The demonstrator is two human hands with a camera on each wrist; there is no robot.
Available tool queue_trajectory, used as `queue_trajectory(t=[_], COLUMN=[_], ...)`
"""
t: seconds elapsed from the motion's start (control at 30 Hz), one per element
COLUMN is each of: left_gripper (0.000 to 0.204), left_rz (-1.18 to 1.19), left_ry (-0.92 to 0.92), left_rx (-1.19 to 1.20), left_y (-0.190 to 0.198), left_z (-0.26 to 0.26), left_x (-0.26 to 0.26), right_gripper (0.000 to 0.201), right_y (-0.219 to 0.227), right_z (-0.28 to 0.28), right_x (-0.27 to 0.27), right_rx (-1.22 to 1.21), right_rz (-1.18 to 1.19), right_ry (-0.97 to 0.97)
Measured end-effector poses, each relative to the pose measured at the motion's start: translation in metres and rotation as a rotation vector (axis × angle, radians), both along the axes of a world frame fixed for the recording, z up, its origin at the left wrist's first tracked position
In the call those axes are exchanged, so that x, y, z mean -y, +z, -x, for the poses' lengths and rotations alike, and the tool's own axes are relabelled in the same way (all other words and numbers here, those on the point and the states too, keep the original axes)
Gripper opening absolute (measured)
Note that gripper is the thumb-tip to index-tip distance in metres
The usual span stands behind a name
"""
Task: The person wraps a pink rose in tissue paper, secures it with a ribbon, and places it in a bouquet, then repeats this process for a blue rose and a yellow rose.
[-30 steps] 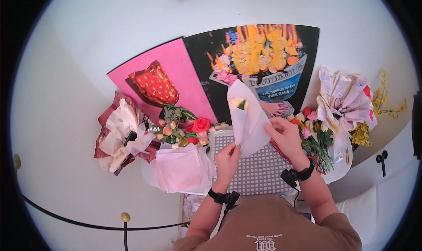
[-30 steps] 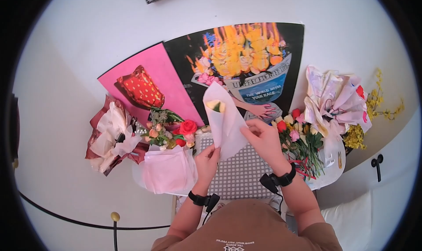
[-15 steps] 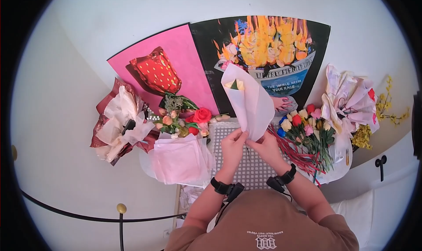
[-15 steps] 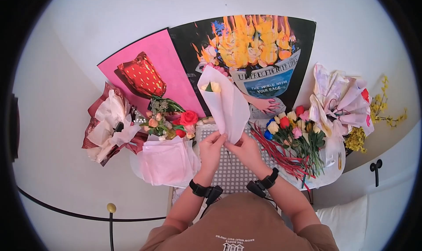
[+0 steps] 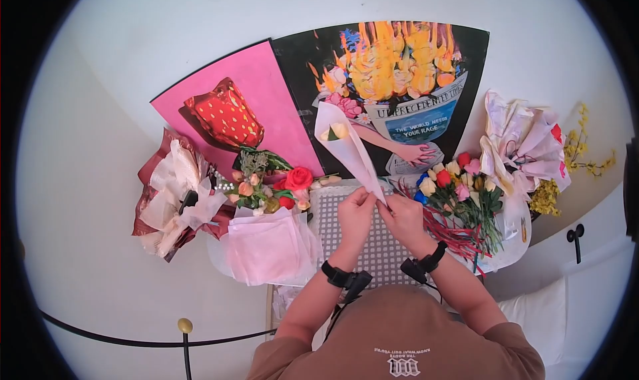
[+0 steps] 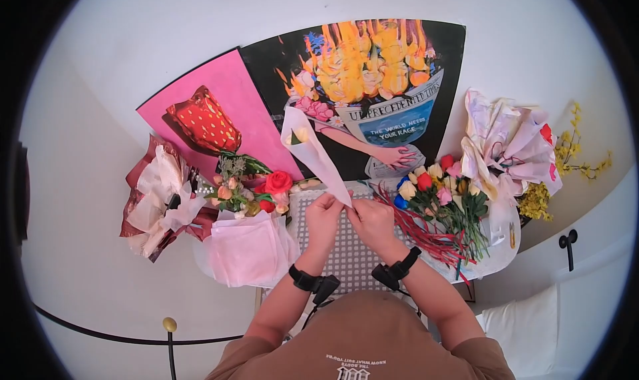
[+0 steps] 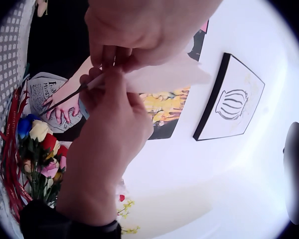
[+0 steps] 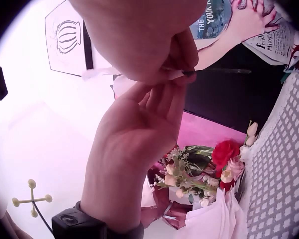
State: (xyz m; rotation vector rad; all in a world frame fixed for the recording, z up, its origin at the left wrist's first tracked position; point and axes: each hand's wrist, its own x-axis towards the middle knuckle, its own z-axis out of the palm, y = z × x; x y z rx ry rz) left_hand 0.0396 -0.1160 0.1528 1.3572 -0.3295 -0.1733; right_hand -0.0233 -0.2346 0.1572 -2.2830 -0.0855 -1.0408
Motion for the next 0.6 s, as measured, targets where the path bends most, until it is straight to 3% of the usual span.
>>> queue_trajectory(t=[0.2, 0.27, 0.3, 0.37, 0.5, 0.6], left_gripper=[0.021, 0.022, 0.023, 0.022, 0.016, 0.012], left_rz=[0.099, 0.148, 0.194, 0.213, 0.243, 0.211], left_ry=[-0.214, -0.304, -0.391, -0.458, -0.571, -0.501], left_rx=[-0.124, -0.188, -0.263, -0.282, -0.31, -0.249], left_y=[0.014, 0.023, 0.027, 0.028, 0.032, 0.022], left_z=[-0.009, -0.014, -0.015, -0.019, -0.021, -0.019], left_x=[-0.012, -0.019, -0.023, -0.03, -0.035, -0.034], right_gripper=[0.009, 0.015, 0.015, 0.018, 0.018, 0.02], right_y=[0.002, -0.002, 0.0, 0.008, 0.007, 0.009], right_z=[0.005, 0.006, 0.01, 0.015, 0.017, 0.02], right_x=[0.006, 0.008, 0.008, 0.007, 0.005, 0.01], right_rx=[-0.01, -0.216, -0.211, -0.3, -0.356, -0.424], right_rz=[-0.011, -0.376, -0.373, -0.672, -0.891, -0.992], right_ry=[0.071, 0.165, 0.165, 0.361, 0.541, 0.629])
